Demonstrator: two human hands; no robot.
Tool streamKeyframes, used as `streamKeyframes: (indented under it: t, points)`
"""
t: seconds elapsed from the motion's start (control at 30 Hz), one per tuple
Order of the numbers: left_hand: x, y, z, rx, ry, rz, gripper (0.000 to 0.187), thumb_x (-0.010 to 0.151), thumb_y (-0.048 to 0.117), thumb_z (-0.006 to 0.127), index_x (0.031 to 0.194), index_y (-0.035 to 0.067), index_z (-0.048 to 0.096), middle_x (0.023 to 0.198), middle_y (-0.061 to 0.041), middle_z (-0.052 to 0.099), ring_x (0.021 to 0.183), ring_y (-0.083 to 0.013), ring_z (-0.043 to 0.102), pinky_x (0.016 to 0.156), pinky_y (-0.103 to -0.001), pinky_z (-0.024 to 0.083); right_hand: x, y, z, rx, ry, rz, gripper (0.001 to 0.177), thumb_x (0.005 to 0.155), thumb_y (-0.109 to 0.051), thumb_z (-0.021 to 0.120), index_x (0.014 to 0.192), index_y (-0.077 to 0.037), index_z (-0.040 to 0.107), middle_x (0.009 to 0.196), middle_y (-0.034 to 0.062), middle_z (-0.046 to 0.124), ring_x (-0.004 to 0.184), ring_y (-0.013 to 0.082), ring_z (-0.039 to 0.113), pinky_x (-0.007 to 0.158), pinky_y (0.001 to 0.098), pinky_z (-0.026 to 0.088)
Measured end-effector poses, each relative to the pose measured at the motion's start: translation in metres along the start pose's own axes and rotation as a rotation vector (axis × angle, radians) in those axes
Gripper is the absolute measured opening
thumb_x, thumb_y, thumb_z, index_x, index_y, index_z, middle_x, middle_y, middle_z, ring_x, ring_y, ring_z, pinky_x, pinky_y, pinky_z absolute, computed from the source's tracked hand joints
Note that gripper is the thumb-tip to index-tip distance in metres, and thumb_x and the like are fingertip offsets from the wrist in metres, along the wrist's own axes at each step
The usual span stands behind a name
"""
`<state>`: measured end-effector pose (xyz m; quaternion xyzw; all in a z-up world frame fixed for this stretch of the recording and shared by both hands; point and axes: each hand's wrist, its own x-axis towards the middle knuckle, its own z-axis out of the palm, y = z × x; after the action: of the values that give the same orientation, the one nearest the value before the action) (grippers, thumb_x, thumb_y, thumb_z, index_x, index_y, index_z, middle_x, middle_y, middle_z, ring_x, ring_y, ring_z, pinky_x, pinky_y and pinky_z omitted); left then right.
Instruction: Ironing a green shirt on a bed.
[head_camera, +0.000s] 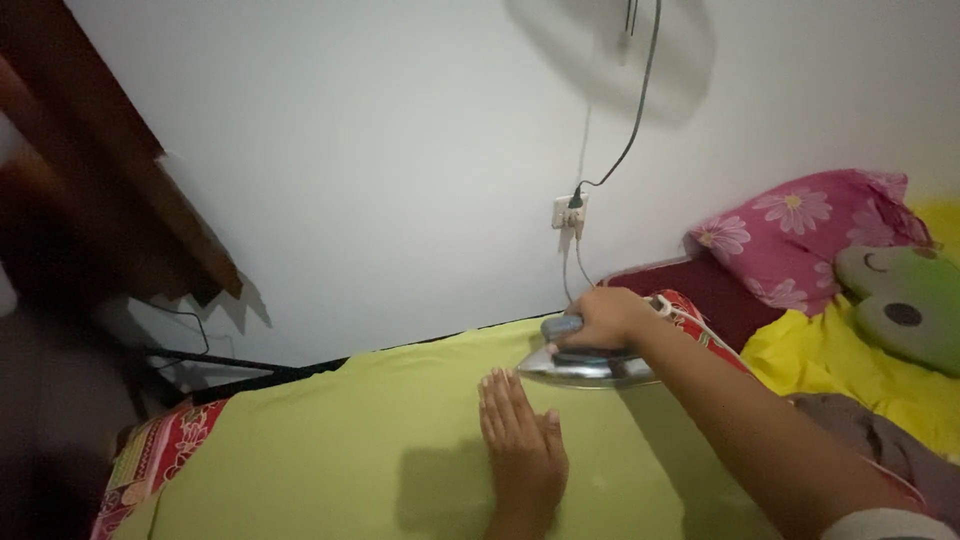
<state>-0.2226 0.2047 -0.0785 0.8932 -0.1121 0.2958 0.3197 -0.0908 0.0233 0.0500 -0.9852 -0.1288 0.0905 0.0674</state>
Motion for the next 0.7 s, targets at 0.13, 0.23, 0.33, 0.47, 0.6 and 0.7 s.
streamKeyframes:
  t: [0.13,0.23,0.33,0.47,0.6,0.7]
  points:
    - [-0.003,0.003,-0.003,-0.005,0.038,0.032,0.072,0.101,0.031,0.051,0.153,-0.012,0.028,0.160,-0.035,0.026,0.150,-0.0515,0.022,0.120,-0.058,0.017,0.006,0.002,0.003,-0.008,0.055,0.092,0.073,0.068,-0.078,0.071,0.104,-0.015,0.081,0.097,0.0162,0.077,0.092,0.0340,0.074,0.085,0.0450,0.057]
    - [-0.003,0.003,-0.007,-0.049,0.068,0.058,0.071,0.100,0.030,0.051,0.154,-0.011,0.028,0.161,-0.033,0.028,0.151,-0.0506,0.024,0.121,-0.058,0.018,0.002,0.021,0.008,-0.004,-0.045,0.003,0.070,0.067,-0.075,0.070,0.103,-0.016,0.082,0.097,0.0140,0.078,0.089,0.0320,0.077,0.084,0.0436,0.059]
    - [-0.003,0.006,-0.010,-0.066,0.080,0.056,0.071,0.100,0.030,0.050,0.155,-0.010,0.027,0.161,-0.031,0.029,0.151,-0.0495,0.024,0.122,-0.058,0.018,-0.014,0.007,-0.008,0.019,-0.032,0.085,0.071,0.067,-0.075,0.071,0.107,-0.018,0.081,0.099,0.0142,0.079,0.093,0.0329,0.075,0.087,0.0441,0.058]
    - [-0.006,-0.001,-0.008,-0.102,0.099,0.068,0.070,0.102,0.029,0.048,0.156,-0.010,0.025,0.164,-0.031,0.027,0.153,-0.0489,0.022,0.122,-0.059,0.017,0.005,-0.002,0.018,-0.019,0.012,0.019,0.072,0.068,-0.074,0.072,0.107,-0.015,0.080,0.099,0.0146,0.078,0.091,0.0328,0.075,0.084,0.0436,0.059]
    - [-0.009,-0.006,0.002,-0.108,0.183,0.073,0.068,0.105,0.029,0.041,0.158,-0.010,0.022,0.166,-0.030,0.024,0.156,-0.0471,0.020,0.124,-0.060,0.014,0.012,-0.063,0.021,0.016,0.002,-0.065,0.064,0.070,-0.069,0.070,0.105,-0.017,0.080,0.094,0.0147,0.078,0.085,0.0317,0.076,0.079,0.0451,0.059]
    - [-0.010,-0.007,0.001,-0.098,0.203,0.055,0.068,0.106,0.031,0.038,0.158,-0.009,0.022,0.167,-0.028,0.024,0.157,-0.0449,0.021,0.124,-0.060,0.013,0.014,-0.103,0.019,0.051,0.002,0.005,0.063,0.072,-0.071,0.066,0.099,-0.016,0.081,0.091,0.0145,0.078,0.083,0.0309,0.076,0.078,0.0449,0.059]
